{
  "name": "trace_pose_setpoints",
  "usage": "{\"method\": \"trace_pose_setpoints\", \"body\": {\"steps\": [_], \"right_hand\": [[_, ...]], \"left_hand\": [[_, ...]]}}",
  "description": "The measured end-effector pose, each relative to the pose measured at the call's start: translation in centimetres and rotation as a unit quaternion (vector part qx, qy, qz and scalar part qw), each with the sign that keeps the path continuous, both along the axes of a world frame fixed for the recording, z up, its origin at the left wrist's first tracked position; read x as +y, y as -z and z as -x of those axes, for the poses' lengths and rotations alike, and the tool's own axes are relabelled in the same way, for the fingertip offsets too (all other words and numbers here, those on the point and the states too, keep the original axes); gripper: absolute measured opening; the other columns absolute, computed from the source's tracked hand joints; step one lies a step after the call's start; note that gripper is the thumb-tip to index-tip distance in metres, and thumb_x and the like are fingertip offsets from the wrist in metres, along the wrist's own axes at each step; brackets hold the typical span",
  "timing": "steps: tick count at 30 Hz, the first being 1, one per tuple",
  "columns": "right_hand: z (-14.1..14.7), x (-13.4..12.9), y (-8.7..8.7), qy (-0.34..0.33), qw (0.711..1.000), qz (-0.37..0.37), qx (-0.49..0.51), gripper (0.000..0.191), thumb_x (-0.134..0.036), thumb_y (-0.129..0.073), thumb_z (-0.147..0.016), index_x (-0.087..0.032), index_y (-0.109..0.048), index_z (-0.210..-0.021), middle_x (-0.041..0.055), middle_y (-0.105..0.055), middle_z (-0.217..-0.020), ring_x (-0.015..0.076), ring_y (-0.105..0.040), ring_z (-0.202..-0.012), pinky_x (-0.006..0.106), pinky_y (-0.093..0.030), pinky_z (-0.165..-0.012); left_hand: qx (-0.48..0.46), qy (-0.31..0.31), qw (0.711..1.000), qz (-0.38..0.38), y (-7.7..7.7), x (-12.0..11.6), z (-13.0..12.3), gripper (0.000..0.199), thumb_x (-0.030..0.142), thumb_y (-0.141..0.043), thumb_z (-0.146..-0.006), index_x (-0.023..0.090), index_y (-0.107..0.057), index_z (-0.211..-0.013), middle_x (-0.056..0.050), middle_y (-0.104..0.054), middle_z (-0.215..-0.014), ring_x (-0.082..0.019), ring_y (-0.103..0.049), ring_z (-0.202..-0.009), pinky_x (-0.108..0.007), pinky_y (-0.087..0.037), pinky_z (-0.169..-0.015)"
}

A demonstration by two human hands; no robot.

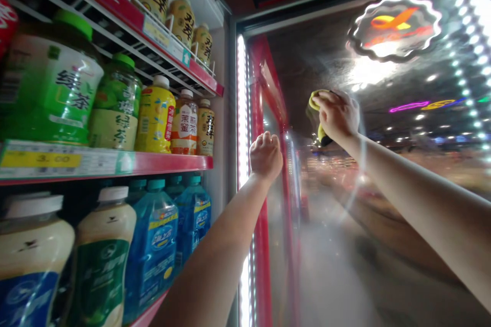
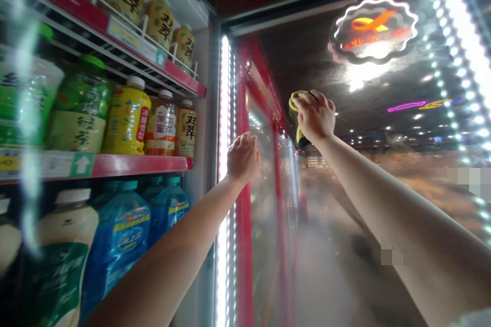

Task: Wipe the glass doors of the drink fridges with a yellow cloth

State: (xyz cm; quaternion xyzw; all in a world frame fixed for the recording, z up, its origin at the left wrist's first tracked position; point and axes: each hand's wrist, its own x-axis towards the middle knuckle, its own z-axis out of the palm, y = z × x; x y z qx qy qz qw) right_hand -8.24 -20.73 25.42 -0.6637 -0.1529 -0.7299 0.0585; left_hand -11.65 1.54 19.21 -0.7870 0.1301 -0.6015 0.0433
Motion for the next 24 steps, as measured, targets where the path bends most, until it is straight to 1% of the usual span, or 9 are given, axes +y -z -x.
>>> {"method": "trace_pose_setpoints", "body": {"steps": [3,6,9,12,14,16,18,21,24], "right_hand": [[-0.2,2.8,-1.5,0.003,0.999,-0.035,0.007,0.052,-0.027,-0.039,-0.101,-0.033,-0.052,-0.151,0.0052,-0.053,-0.157,0.0385,-0.036,-0.148,0.061,-0.035,-0.111],[0.0,4.6,0.0,-0.008,0.995,0.093,0.024,0.048,-0.029,-0.041,-0.102,-0.035,-0.055,-0.148,0.0007,-0.054,-0.157,0.0339,-0.038,-0.148,0.056,-0.034,-0.115],[0.2,3.7,1.8,-0.009,0.984,0.177,0.029,0.045,-0.024,-0.045,-0.1,-0.038,-0.062,-0.14,-0.0028,-0.061,-0.15,0.0301,-0.043,-0.145,0.053,-0.036,-0.114],[-0.1,3.0,0.8,-0.007,0.997,0.081,0.013,0.045,-0.021,-0.045,-0.098,-0.038,-0.067,-0.133,-0.0022,-0.064,-0.145,0.0319,-0.046,-0.143,0.055,-0.039,-0.11],[-0.5,4.3,-0.9,-0.017,1.0,0.003,0.003,0.045,-0.021,-0.043,-0.099,-0.038,-0.066,-0.134,-0.0006,-0.061,-0.148,0.0346,-0.043,-0.144,0.057,-0.038,-0.11],[-0.8,6.4,-2.2,-0.03,1.0,-0.009,0.003,0.045,-0.024,-0.043,-0.101,-0.037,-0.063,-0.138,0.0004,-0.057,-0.153,0.0358,-0.039,-0.147,0.06,-0.035,-0.112],[-1.0,8.2,-2.3,-0.039,0.997,0.059,0.012,0.044,-0.026,-0.043,-0.102,-0.036,-0.06,-0.142,0.0002,-0.055,-0.155,0.0347,-0.038,-0.148,0.059,-0.032,-0.115],[-0.7,8.5,-0.8,-0.044,0.973,0.225,0.034,0.041,-0.027,-0.044,-0.103,-0.036,-0.064,-0.138,-0.0025,-0.059,-0.151,0.0296,-0.04,-0.147,0.053,-0.033,-0.117],[-0.7,7.7,-0.1,-0.045,0.968,0.244,0.037,0.04,-0.022,-0.047,-0.101,-0.036,-0.07,-0.131,-0.0027,-0.064,-0.146,0.029,-0.045,-0.143,0.051,-0.036,-0.114]], "left_hand": [[-0.011,0.011,1.0,-0.004,0.7,0.9,-0.9,0.046,0.012,-0.047,-0.094,0.012,-0.056,-0.139,-0.018,-0.055,-0.152,-0.029,-0.053,-0.139,-0.045,-0.048,-0.112],[-0.025,0.024,0.999,-0.003,1.4,1.3,-1.5,0.052,0.014,-0.048,-0.094,0.011,-0.051,-0.145,-0.019,-0.049,-0.157,-0.03,-0.047,-0.145,-0.047,-0.045,-0.116],[-0.039,0.027,0.999,0.01,1.9,1.6,-1.7,0.052,0.017,-0.048,-0.095,0.011,-0.049,-0.147,-0.02,-0.047,-0.159,-0.032,-0.045,-0.147,-0.048,-0.044,-0.117],[-0.047,0.03,0.998,0.011,2.1,2.0,-1.9,0.052,0.019,-0.049,-0.095,0.013,-0.05,-0.146,-0.02,-0.048,-0.157,-0.031,-0.046,-0.147,-0.05,-0.045,-0.116],[-0.054,0.034,0.998,0.013,2.3,2.0,-2.2,0.051,0.021,-0.05,-0.095,0.014,-0.05,-0.146,-0.02,-0.049,-0.157,-0.032,-0.046,-0.147,-0.051,-0.044,-0.117],[-0.063,0.037,0.997,0.017,2.5,2.0,-2.4,0.051,0.024,-0.05,-0.097,0.014,-0.049,-0.147,-0.021,-0.047,-0.158,-0.033,-0.045,-0.148,-0.052,-0.043,-0.118],[-0.067,0.038,0.997,0.018,2.8,2.1,-2.6,0.052,0.029,-0.05,-0.098,0.014,-0.046,-0.149,-0.022,-0.045,-0.159,-0.033,-0.044,-0.149,-0.051,-0.041,-0.119],[-0.064,0.038,0.997,0.015,3.6,2.5,-2.6,0.055,0.036,-0.051,-0.1,0.013,-0.044,-0.15,-0.022,-0.044,-0.16,-0.032,-0.042,-0.15,-0.049,-0.041,-0.119],[-0.061,0.035,0.997,0.011,4.5,3.4,-2.6,0.056,0.038,-0.052,-0.1,0.014,-0.042,-0.15,-0.022,-0.045,-0.16,-0.032,-0.041,-0.151,-0.049,-0.043,-0.118]]}}
